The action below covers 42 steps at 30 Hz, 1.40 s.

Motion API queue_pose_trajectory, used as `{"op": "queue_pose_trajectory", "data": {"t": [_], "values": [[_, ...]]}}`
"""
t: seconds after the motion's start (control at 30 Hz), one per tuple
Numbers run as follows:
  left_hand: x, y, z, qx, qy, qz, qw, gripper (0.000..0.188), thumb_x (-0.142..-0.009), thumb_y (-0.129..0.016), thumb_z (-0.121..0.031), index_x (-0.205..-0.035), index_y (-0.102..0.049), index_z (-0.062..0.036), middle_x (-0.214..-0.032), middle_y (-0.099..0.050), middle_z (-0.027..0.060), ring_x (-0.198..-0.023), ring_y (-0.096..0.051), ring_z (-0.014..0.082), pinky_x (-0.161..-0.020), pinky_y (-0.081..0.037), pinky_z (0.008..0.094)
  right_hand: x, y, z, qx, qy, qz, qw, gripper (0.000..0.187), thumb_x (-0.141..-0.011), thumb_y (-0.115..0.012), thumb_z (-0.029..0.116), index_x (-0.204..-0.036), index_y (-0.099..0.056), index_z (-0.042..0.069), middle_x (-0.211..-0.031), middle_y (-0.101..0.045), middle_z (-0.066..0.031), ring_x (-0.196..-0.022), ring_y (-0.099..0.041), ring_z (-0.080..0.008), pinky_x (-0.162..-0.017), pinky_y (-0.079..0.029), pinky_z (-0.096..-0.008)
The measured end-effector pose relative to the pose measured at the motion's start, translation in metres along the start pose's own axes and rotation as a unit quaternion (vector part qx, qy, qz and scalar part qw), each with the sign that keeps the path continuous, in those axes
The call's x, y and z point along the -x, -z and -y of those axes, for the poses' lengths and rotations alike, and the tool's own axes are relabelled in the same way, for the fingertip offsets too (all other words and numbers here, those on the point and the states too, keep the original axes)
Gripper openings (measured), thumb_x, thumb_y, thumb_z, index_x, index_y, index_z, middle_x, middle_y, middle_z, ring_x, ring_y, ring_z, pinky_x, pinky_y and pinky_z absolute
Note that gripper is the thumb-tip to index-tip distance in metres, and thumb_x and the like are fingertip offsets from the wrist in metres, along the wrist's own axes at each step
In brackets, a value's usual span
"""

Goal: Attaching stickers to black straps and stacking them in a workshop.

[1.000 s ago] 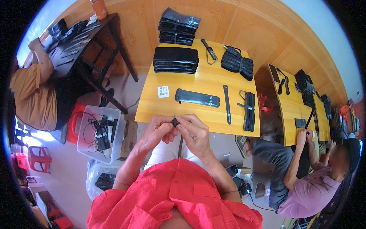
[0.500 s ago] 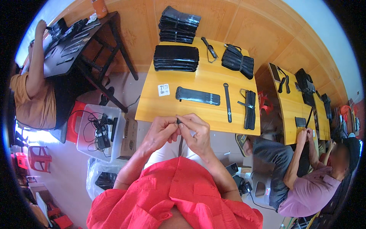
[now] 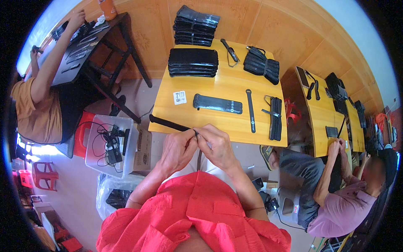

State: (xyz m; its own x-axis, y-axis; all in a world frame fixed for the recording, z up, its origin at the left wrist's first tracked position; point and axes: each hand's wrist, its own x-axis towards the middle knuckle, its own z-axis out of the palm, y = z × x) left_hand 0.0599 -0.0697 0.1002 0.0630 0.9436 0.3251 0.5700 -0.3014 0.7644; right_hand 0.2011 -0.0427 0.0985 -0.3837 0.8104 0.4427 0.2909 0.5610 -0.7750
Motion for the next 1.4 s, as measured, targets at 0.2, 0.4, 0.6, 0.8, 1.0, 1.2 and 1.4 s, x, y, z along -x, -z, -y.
{"op": "queue_pose_trajectory", "data": {"t": [0.2, 0.4, 0.6, 0.8, 1.0, 1.2, 1.4], "values": [[0.002, 0.000, 0.001, -0.008, -0.009, -0.009, 1.000, 0.014, -0.077, -0.053, -0.010, -0.066, -0.051, -0.0009, -0.054, -0.047, 0.0184, -0.050, -0.050, 0.0364, -0.046, -0.037, 0.0409, 0.001, 0.000, -0.002, -0.002, 0.010, 0.006, 1.000, 0.017, -0.078, -0.053, -0.005, -0.092, -0.062, -0.006, -0.077, -0.061, -0.0144, -0.067, -0.060, -0.0234, -0.060, -0.047, -0.0282], [0.002, -0.002, -0.002, 0.000, -0.010, -0.013, 1.000, 0.014, -0.075, -0.054, -0.009, -0.064, -0.052, -0.0010, -0.053, -0.047, 0.0176, -0.048, -0.049, 0.0348, -0.044, -0.036, 0.0384, 0.007, -0.004, -0.009, -0.014, -0.002, -0.021, 1.000, 0.014, -0.078, -0.053, -0.005, -0.090, -0.063, -0.005, -0.075, -0.060, -0.0132, -0.066, -0.060, -0.0213, -0.059, -0.046, -0.0268], [0.004, -0.002, 0.001, 0.055, 0.021, -0.022, 0.998, 0.021, -0.082, -0.054, -0.012, -0.067, -0.054, 0.0013, -0.051, -0.048, 0.0136, -0.043, -0.049, 0.0229, -0.044, -0.038, 0.0336, 0.005, -0.008, -0.002, -0.029, 0.005, -0.059, 0.998, 0.013, -0.077, -0.056, -0.005, -0.089, -0.061, -0.005, -0.074, -0.058, -0.0134, -0.062, -0.059, -0.0210, -0.053, -0.046, -0.0280], [0.008, -0.006, 0.015, 0.238, 0.164, 0.009, 0.957, 0.027, -0.087, -0.055, -0.019, -0.071, -0.059, 0.0026, -0.051, -0.052, 0.0071, -0.046, -0.049, 0.0109, -0.045, -0.040, 0.0271, 0.005, -0.015, -0.003, -0.023, 0.007, -0.057, 0.998, 0.010, -0.080, -0.056, -0.002, -0.087, -0.062, -0.005, -0.072, -0.059, -0.0118, -0.062, -0.058, -0.0177, -0.056, -0.045, -0.0252], [0.007, -0.003, 0.011, 0.290, 0.190, 0.006, 0.938, 0.030, -0.091, -0.049, -0.016, -0.068, -0.056, 0.0028, -0.052, -0.050, 0.0029, -0.050, -0.049, 0.0065, -0.046, -0.039, 0.0226, 0.005, -0.018, -0.010, -0.030, 0.005, -0.049, 0.998, 0.009, -0.082, -0.054, -0.003, -0.086, -0.061, -0.005, -0.071, -0.057, -0.0110, -0.060, -0.058, -0.0168, -0.054, -0.046, -0.0249], [0.011, -0.003, 0.020, 0.225, 0.137, 0.028, 0.964, 0.028, -0.092, -0.047, -0.013, -0.069, -0.055, 0.0018, -0.056, -0.053, 0.0032, -0.050, -0.050, 0.0072, -0.046, -0.041, 0.0209, 0.006, -0.023, -0.005, -0.048, -0.026, -0.056, 0.997, 0.008, -0.081, -0.053, -0.006, -0.084, -0.061, -0.005, -0.069, -0.056, -0.0102, -0.059, -0.057, -0.0158, -0.054, -0.045, -0.0241], [0.012, -0.005, 0.026, 0.173, 0.089, -0.009, 0.981, 0.023, -0.085, -0.053, -0.008, -0.064, -0.054, 0.0029, -0.050, -0.052, 0.0080, -0.045, -0.048, 0.0083, -0.044, -0.039, 0.0258, 0.005, -0.028, 0.000, -0.045, -0.022, -0.082, 0.995, 0.007, -0.082, -0.052, -0.004, -0.080, -0.058, -0.005, -0.068, -0.055, -0.0095, -0.056, -0.054, -0.0139, -0.051, -0.043, -0.0237]]}}
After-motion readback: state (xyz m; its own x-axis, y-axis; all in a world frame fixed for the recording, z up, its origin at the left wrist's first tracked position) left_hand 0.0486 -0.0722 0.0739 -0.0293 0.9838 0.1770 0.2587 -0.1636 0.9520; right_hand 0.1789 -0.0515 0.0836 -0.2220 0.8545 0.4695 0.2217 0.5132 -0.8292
